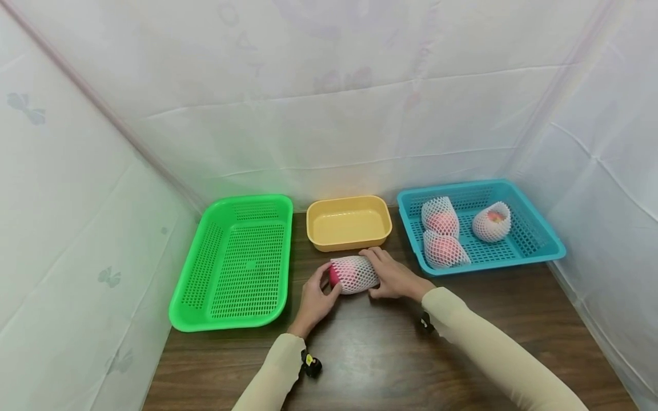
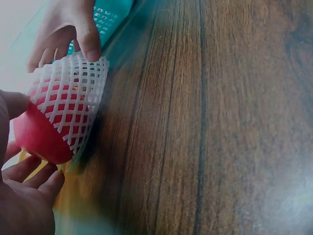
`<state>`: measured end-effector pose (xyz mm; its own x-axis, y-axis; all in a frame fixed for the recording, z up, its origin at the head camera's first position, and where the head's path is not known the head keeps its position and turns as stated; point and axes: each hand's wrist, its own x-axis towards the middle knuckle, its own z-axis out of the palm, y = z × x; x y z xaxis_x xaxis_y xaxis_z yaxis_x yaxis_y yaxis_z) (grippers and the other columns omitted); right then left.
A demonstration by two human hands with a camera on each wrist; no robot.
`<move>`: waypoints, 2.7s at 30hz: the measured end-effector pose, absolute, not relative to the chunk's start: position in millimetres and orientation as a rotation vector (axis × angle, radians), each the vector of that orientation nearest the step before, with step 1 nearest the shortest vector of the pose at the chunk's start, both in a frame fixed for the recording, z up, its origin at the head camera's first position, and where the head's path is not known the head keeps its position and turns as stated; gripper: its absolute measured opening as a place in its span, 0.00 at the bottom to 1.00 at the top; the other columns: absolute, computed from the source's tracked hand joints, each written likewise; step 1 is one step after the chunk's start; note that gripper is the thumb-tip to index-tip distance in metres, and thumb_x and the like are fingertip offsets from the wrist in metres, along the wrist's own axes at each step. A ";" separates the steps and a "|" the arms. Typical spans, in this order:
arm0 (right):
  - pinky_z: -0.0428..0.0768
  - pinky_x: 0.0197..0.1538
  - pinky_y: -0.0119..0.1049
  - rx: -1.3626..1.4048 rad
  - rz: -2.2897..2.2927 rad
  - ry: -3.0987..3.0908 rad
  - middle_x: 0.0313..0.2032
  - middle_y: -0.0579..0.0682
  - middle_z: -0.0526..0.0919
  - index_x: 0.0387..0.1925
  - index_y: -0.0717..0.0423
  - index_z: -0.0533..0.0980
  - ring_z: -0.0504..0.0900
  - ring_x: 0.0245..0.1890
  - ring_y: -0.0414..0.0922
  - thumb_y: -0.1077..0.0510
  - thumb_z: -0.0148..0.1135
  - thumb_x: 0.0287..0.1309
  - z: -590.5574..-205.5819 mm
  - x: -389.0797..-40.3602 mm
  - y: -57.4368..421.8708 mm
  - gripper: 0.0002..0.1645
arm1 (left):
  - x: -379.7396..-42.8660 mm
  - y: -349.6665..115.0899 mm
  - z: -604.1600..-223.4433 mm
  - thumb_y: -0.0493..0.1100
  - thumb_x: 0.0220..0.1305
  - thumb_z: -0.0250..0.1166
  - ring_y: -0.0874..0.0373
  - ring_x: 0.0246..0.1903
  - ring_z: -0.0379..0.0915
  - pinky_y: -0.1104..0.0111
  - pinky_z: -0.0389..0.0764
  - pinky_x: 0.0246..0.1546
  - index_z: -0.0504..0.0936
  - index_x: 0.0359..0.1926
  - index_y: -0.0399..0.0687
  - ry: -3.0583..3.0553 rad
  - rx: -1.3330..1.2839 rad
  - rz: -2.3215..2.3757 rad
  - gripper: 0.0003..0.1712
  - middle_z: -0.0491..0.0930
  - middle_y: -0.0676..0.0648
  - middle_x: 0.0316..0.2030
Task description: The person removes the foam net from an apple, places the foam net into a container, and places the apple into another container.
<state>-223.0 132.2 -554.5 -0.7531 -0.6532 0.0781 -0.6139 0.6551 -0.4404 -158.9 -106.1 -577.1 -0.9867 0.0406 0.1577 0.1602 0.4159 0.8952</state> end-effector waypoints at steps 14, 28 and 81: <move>0.75 0.56 0.44 -1.069 -0.664 2.775 0.60 0.48 0.62 0.69 0.50 0.59 0.65 0.57 0.45 0.47 0.76 0.44 -553.3 -222.4 135.0 0.53 | -163.8 -102.0 -574.5 0.34 0.53 0.69 0.55 0.61 0.69 0.62 0.73 0.59 0.65 0.70 0.50 -2.580 -0.272 -1.655 0.42 0.68 0.47 0.66; 0.74 0.57 0.43 -1.075 -0.643 2.754 0.59 0.49 0.63 0.69 0.49 0.58 0.65 0.56 0.45 0.46 0.74 0.47 -552.3 -221.6 134.5 0.51 | -166.2 -99.7 -573.9 0.32 0.52 0.71 0.53 0.62 0.68 0.61 0.73 0.59 0.64 0.70 0.47 -2.592 -0.290 -1.614 0.44 0.68 0.46 0.66; 0.77 0.53 0.42 -1.103 -0.606 2.831 0.45 0.45 0.82 0.49 0.47 0.80 0.78 0.48 0.42 0.56 0.62 0.65 -536.9 -226.2 120.1 0.12 | -148.6 -133.5 -581.9 0.43 0.55 0.74 0.54 0.61 0.68 0.58 0.74 0.57 0.65 0.68 0.47 -2.502 -0.269 -1.548 0.41 0.69 0.47 0.62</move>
<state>-226.2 120.1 -536.9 -0.7459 -0.6586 0.0996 -0.6416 0.6703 -0.3729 -148.6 -133.5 -581.9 -0.9662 0.0560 0.2518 0.2503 0.4392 0.8628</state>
